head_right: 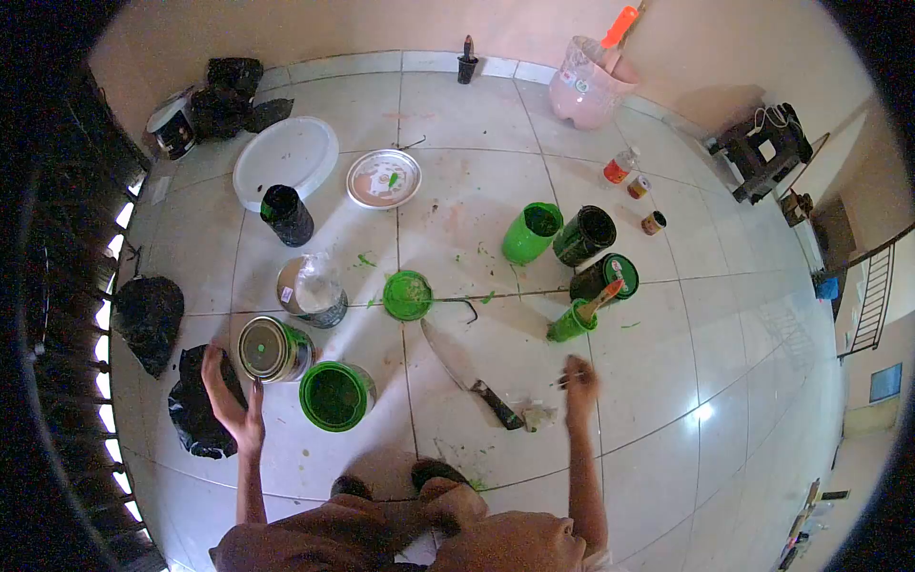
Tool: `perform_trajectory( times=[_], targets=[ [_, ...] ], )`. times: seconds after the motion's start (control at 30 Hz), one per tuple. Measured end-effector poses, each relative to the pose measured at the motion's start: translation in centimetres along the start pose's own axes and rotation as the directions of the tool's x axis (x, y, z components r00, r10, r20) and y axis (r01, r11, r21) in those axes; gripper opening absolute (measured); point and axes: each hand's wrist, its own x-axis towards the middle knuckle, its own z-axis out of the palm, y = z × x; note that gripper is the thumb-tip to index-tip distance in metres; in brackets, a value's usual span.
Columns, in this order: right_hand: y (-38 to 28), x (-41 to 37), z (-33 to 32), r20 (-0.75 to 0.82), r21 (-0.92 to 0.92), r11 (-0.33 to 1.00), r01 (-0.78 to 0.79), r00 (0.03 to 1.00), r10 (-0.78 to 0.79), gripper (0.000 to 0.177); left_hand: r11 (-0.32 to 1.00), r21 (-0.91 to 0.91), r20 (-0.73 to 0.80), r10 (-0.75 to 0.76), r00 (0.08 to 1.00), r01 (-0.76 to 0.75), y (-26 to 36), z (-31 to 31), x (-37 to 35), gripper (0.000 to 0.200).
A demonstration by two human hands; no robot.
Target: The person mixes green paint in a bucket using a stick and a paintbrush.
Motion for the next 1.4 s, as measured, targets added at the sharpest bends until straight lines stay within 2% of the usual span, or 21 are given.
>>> perform_trajectory(
  times=[0.03, 0.1, 0.17, 0.23, 0.3, 0.33, 0.37, 0.43, 0.5, 0.63, 0.67, 0.7, 0.77, 0.87, 0.9, 0.93, 1.03, 1.13, 1.23, 1.27, 1.4],
  targets=[
    [-1.4, 1.7, -1.2, -0.134, -0.005, 1.0, 0.008, 0.991, -0.008, 0.021, 0.997, -0.053, 0.009, -0.056, 0.998, 0.056, -0.1, -0.6, -2.0, 0.059],
    [-2.0, 6.6, -3.3, -0.308, -0.298, 0.908, 0.294, 0.871, -0.383, 0.028, 0.996, 0.037, -0.048, -0.08, 0.996, 0.082, 0.1, -1.1, -5.0, 0.057],
    [-4.4, 9.7, -3.7, -0.288, -0.406, 0.896, 0.181, 0.905, -0.313, 0.042, 0.996, -0.038, -0.075, -0.08, 0.994, 0.078, 2.0, -1.2, -6.0, 0.051],
    [-6.0, 11.6, -2.8, -0.239, -0.542, 0.831, 0.122, 0.926, -0.292, 0.051, 0.995, -0.054, 0.066, 0.091, 0.994, -0.087, 4.0, -1.1, -5.0, 0.045],
    [-6.9, 12.9, -1.6, -0.196, -0.632, 0.77, 0.08, 0.946, -0.258, 0.056, 0.945, -0.202, 0.23, 0.301, 0.925, -0.257, 7.1, -0.1, -2.4, 0.043],
    [-7.2, 13.3, -1.2, -0.178, -0.662, 0.747, 0.061, 0.955, -0.236, 0.057, 0.89, -0.36, 0.329, 0.401, 0.855, -0.279, 9.5, 0.9, 0.0, 0.045],
    [-7.1, 13.5, -0.9, -0.163, -0.69, 0.723, 0.042, 0.964, -0.212, 0.058, 0.851, -0.479, 0.432, 0.443, 0.785, -0.217, 10.7, 1.9, 1.4, 0.046],
    [-5.8, 14.3, -0.1, -0.198, -0.706, 0.703, 0.08, 0.932, -0.305, 0.053, 0.81, -0.574, 0.616, 0.526, 0.587, -0.123, 12.8, 4.6, 3.9, 0.057],
    [-4.9, 14.9, 0.1, -0.205, -0.704, 0.704, 0.09, 0.924, -0.323, 0.052, 0.794, -0.608, 0.725, 0.566, 0.393, -0.021, 13.8, 8.0, 4.6, 0.063],
    [-4.9, 14.0, 1.4, -0.184, -0.766, 0.642, 0.042, 0.942, -0.28, 0.051, 0.837, -0.543, 0.826, 0.546, 0.138, -0.063, 14.6, 15.5, 3.7, 0.076],
    [-3.3, 14.2, 1.7, -0.142, -0.793, 0.589, 0.155, 0.893, -0.427, 0.05, 0.863, -0.5, 0.86, 0.504, 0.081, -0.071, 14.8, 17.8, 3.6, 0.079],
    [-1.8, 14.5, 1.7, -0.131, -0.781, 0.6, 0.173, 0.894, -0.428, 0.049, 0.887, -0.454, 0.889, 0.457, 0.028, -0.082, 15.0, 20.0, 3.6, 0.082],
    [0.1, 15.1, 1.6, -0.113, -0.75, 0.627, 0.211, 0.893, -0.436, 0.047, 0.912, -0.405, 0.912, 0.408, 0.034, -0.061, 15.3, 24.3, 4.4, 0.092],
    [1.2, 13.3, 2.0, -0.18, -0.531, 0.839, 0.118, 0.952, -0.248, 0.045, 0.946, -0.318, 0.948, 0.318, -0.006, -0.064, 16.6, 29.2, 5.0, 0.106],
    [1.7, 12.9, 2.2, -0.185, -0.467, 0.873, 0.143, 0.949, -0.255, 0.042, 0.957, -0.282, 0.959, 0.281, -0.024, -0.071, 16.9, 30.9, 5.0, 0.11],
    [2.5, 12.2, 2.2, -0.192, -0.401, 0.902, 0.159, 0.948, -0.253, 0.04, 0.956, -0.284, 0.957, 0.287, 0.041, -0.073, 16.5, 33.0, 3.7, 0.122],
    [2.1, 10.1, 1.5, -0.188, -0.328, 0.923, 0.203, 0.943, -0.274, 0.039, 0.979, -0.171, 0.981, 0.159, 0.107, 0.109, 16.8, 39.1, -2.1, 0.124],
    [1.0, 7.7, 1.1, -0.202, -0.225, 0.95, 0.218, 0.943, -0.264, 0.041, 0.957, -0.135, 0.948, 0.05, 0.314, 0.256, 18.0, 42.6, -7.8, 0.12],
    [1.2, 6.0, 0.4, -0.2, -0.214, 0.949, 0.232, 0.941, -0.275, 0.043, 0.839, -0.277, 0.89, 0.04, 0.453, 0.469, 19.6, 43.3, -10.3, 0.111],
    [1.1, 5.4, 0.4, -0.201, -0.216, 0.953, 0.212, 0.946, -0.256, 0.043, 0.804, -0.302, 0.876, 0.023, 0.481, 0.512, 19.9, 43.0, -10.9, 0.093],
    [0.4, 4.1, -0.4, -0.165, -0.313, 0.916, 0.25, 0.936, -0.311, 0.04, 0.787, -0.424, 0.847, 0.168, 0.505, 0.448, 19.4, 42.0, -10.6, 0.077]
  ],
)
